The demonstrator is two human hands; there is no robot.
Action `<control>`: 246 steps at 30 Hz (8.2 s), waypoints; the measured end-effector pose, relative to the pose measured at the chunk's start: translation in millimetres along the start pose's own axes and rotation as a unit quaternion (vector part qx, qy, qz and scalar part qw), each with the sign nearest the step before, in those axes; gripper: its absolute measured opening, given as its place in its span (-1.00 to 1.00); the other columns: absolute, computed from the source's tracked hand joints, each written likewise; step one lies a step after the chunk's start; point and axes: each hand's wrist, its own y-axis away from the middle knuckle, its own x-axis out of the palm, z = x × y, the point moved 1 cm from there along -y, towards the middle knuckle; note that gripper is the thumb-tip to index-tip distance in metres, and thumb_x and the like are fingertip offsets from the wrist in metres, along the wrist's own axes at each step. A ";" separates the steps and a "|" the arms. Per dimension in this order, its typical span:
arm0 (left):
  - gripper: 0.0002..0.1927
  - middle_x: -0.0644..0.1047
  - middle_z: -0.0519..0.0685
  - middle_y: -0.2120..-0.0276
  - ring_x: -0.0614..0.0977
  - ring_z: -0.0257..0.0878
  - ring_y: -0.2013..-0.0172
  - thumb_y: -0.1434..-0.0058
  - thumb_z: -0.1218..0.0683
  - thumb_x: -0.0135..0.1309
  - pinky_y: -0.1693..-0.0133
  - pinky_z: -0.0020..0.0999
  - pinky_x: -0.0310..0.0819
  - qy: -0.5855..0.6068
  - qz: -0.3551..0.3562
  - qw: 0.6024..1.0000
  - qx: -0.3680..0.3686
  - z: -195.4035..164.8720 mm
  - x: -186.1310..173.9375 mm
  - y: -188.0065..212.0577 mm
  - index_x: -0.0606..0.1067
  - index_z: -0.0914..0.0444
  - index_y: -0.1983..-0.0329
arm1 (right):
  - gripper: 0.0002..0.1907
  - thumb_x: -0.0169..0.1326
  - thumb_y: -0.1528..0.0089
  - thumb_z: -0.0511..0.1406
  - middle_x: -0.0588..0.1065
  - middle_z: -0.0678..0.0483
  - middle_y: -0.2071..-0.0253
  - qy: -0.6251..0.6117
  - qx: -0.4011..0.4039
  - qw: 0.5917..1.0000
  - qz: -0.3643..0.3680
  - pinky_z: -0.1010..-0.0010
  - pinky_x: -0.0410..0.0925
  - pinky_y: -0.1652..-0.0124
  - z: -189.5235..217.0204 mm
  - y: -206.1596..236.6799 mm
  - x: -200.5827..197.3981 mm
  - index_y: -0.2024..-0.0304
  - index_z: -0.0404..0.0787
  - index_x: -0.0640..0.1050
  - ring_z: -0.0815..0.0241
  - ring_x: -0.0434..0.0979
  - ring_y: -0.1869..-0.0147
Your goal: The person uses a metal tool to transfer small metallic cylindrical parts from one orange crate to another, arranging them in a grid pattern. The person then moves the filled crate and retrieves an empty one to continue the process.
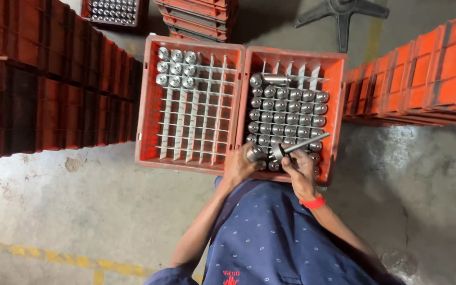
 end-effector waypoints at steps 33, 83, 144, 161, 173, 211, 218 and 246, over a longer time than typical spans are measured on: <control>-0.35 0.47 0.40 -0.06 0.63 0.19 0.29 -0.34 -0.03 0.03 0.35 0.03 0.59 -0.338 -0.071 0.925 0.158 -14.9 3.5 -234.5 0.22 0.34 -0.42 | -0.74 0.06 -0.45 -0.44 0.47 0.12 0.06 -0.118 -0.115 0.967 -0.194 0.55 0.26 0.09 -6.7 -40.6 -132.6 -0.19 -0.39 0.49 0.40 0.36 0.10; -0.52 0.39 0.25 -0.23 0.29 0.17 -0.32 -0.11 -0.02 0.36 -0.21 0.09 0.20 -0.400 -0.291 0.866 0.073 56.6 -166.0 -168.5 0.54 0.25 -0.05 | -0.66 0.16 -0.29 -0.42 0.51 0.15 0.03 0.002 0.013 0.990 -0.141 0.51 0.31 -0.03 -40.6 -0.5 -69.1 -0.12 -0.31 0.51 0.38 0.45 -0.01; -0.37 0.38 0.33 -0.14 0.36 0.31 -0.15 0.12 0.06 0.36 -0.02 0.14 0.34 -0.401 -0.350 0.847 0.017 49.5 -171.2 -164.5 0.55 0.27 -0.08 | -0.42 0.11 -0.26 -0.15 0.45 -0.05 -0.30 -0.378 0.115 0.918 -0.041 0.38 0.32 -0.22 -15.7 -24.1 -88.1 -0.29 -0.23 0.40 0.11 0.44 -0.29; -0.56 0.56 0.00 0.16 0.57 -0.24 0.14 -0.18 -0.05 0.26 0.08 -0.33 0.45 0.538 -0.152 0.824 0.088 27.9 -134.9 -82.9 0.54 0.30 -0.02 | -0.57 0.12 -0.31 -0.43 0.40 0.20 0.01 -0.237 0.092 0.967 0.013 0.33 0.28 -0.19 -57.5 -9.4 -67.4 -0.23 -0.22 0.39 0.33 0.38 -0.10; -0.65 0.65 0.15 0.37 0.70 0.03 0.34 0.00 0.07 0.31 0.26 -0.11 0.54 -0.044 0.002 0.999 -0.029 -15.1 59.5 4.6 0.56 0.23 0.14 | -0.52 0.19 -0.29 -0.21 0.50 0.05 -0.16 0.022 -0.010 0.998 0.065 0.51 0.37 0.02 37.1 -8.0 -22.2 -0.17 -0.32 0.44 0.36 0.48 -0.06; -0.40 0.42 0.32 -0.15 0.43 0.28 -0.15 0.08 0.26 0.21 -0.16 0.07 0.30 -0.322 -0.303 0.892 0.090 47.8 -165.5 -167.5 0.53 0.33 -0.14 | -0.41 0.25 -0.17 -0.09 0.47 0.07 -0.17 -0.476 0.108 0.871 -0.059 0.45 0.29 -0.06 -40.4 10.7 -80.2 -0.24 0.01 0.46 0.19 0.40 -0.15; -0.50 0.28 0.30 -0.34 0.22 0.24 -0.38 -0.08 0.07 0.35 -0.24 0.07 0.21 -0.446 -0.293 0.842 0.074 97.9 -256.3 -171.6 0.58 0.22 -0.11 | -0.11 0.36 -0.17 0.04 0.42 0.12 -0.29 -0.509 0.060 0.853 0.096 0.41 0.23 0.07 -33.5 28.3 -16.0 -0.46 -0.07 0.36 0.28 0.32 0.08; -0.66 0.62 0.18 0.36 0.66 0.14 0.29 0.06 0.20 0.26 0.29 -0.01 0.49 -0.068 -0.045 0.997 0.004 -35.5 26.7 18.4 0.53 0.25 0.17 | -0.26 0.30 -0.23 -0.17 0.50 0.00 -0.18 0.091 -0.044 0.986 0.135 0.44 0.34 -0.21 75.0 -1.0 9.4 -0.34 -0.41 0.38 0.26 0.50 -0.22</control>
